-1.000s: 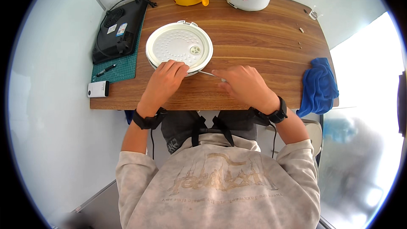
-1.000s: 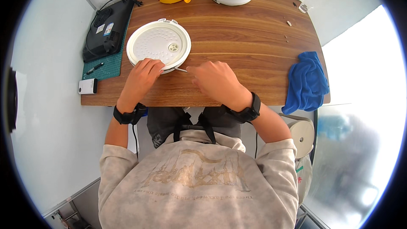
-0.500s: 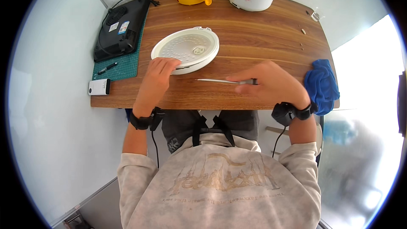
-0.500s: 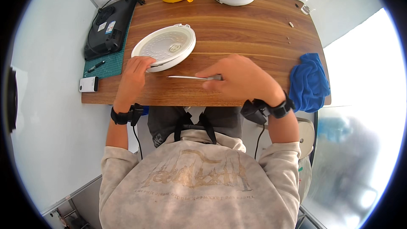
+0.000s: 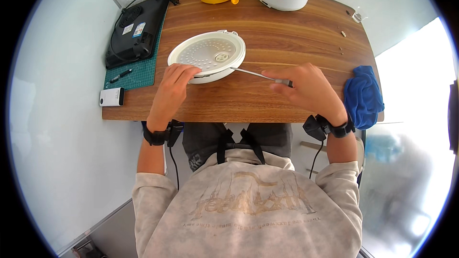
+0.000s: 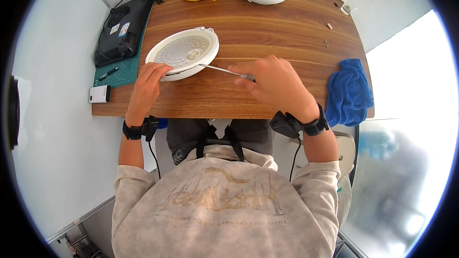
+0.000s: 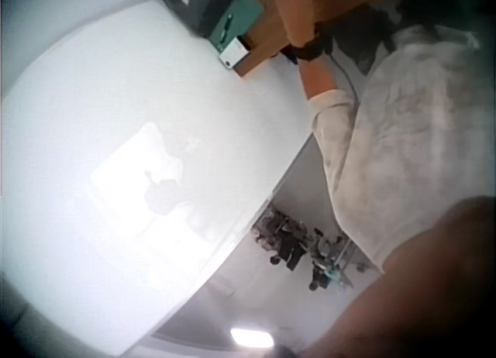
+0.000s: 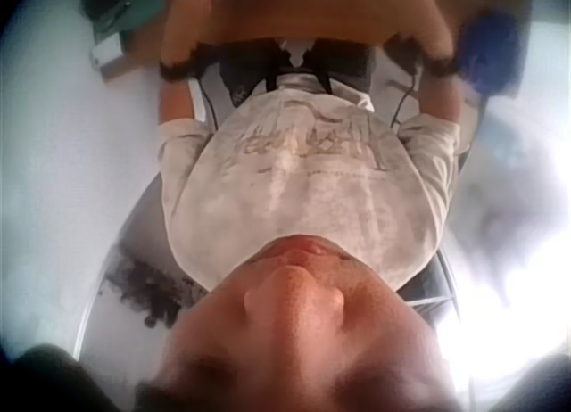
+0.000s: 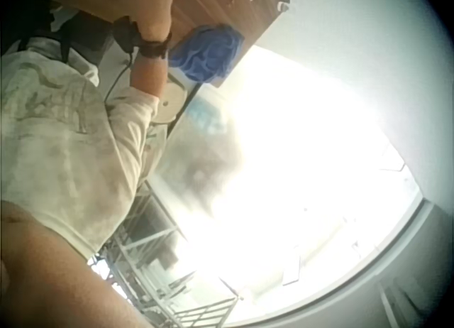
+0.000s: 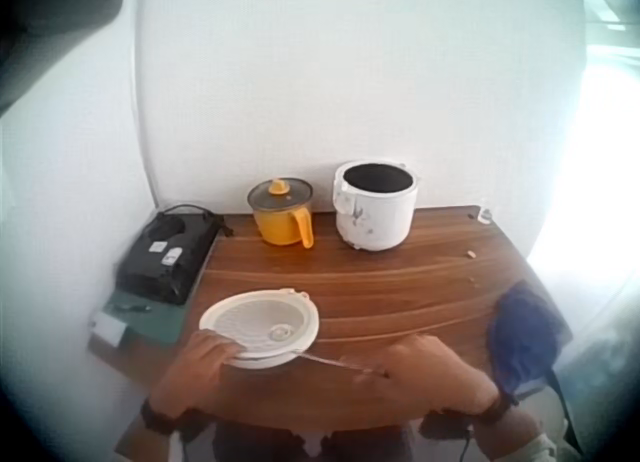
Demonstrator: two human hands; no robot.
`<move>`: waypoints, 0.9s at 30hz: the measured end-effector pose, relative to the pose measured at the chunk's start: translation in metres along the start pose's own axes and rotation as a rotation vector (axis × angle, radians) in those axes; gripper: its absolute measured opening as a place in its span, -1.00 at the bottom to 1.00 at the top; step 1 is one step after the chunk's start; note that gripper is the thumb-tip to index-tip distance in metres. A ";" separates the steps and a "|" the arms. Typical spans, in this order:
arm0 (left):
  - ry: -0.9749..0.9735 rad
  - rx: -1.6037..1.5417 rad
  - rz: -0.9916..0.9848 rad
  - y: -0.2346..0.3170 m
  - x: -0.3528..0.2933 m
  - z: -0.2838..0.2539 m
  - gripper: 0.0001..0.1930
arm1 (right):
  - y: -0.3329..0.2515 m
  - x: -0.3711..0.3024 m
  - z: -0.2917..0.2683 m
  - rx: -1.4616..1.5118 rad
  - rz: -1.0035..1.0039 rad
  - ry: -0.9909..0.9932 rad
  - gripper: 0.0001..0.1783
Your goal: The person disassembles a small black cylindrical object, then uses a screwdriver to pry open a white rice cooker lid, separating the inner and outer parts and removing a central valve component.
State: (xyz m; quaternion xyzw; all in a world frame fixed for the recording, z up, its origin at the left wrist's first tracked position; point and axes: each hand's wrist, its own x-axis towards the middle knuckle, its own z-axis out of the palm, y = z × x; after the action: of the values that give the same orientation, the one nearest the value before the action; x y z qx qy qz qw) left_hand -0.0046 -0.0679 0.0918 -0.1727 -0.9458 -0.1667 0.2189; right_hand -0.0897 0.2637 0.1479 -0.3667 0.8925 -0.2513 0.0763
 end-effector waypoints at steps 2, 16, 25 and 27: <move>0.012 0.008 0.009 0.001 0.001 0.001 -0.66 | -0.007 0.001 -0.002 -0.001 0.012 -0.028 -0.67; 0.015 0.025 0.018 0.001 -0.002 0.004 -0.71 | -0.014 0.003 0.003 -0.057 -0.061 0.007 -0.68; 0.014 0.083 0.097 0.008 0.003 0.009 -0.70 | -0.050 -0.004 0.003 -0.392 -0.110 0.064 -0.91; -0.008 0.130 0.135 0.012 0.003 0.014 -0.70 | -0.060 -0.002 -0.001 -0.481 -0.136 0.002 -0.97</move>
State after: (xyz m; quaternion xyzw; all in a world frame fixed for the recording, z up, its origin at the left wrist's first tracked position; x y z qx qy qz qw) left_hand -0.0076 -0.0514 0.0846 -0.2219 -0.9417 -0.0890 0.2368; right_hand -0.0519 0.2291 0.1789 -0.4332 0.9000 -0.0368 -0.0311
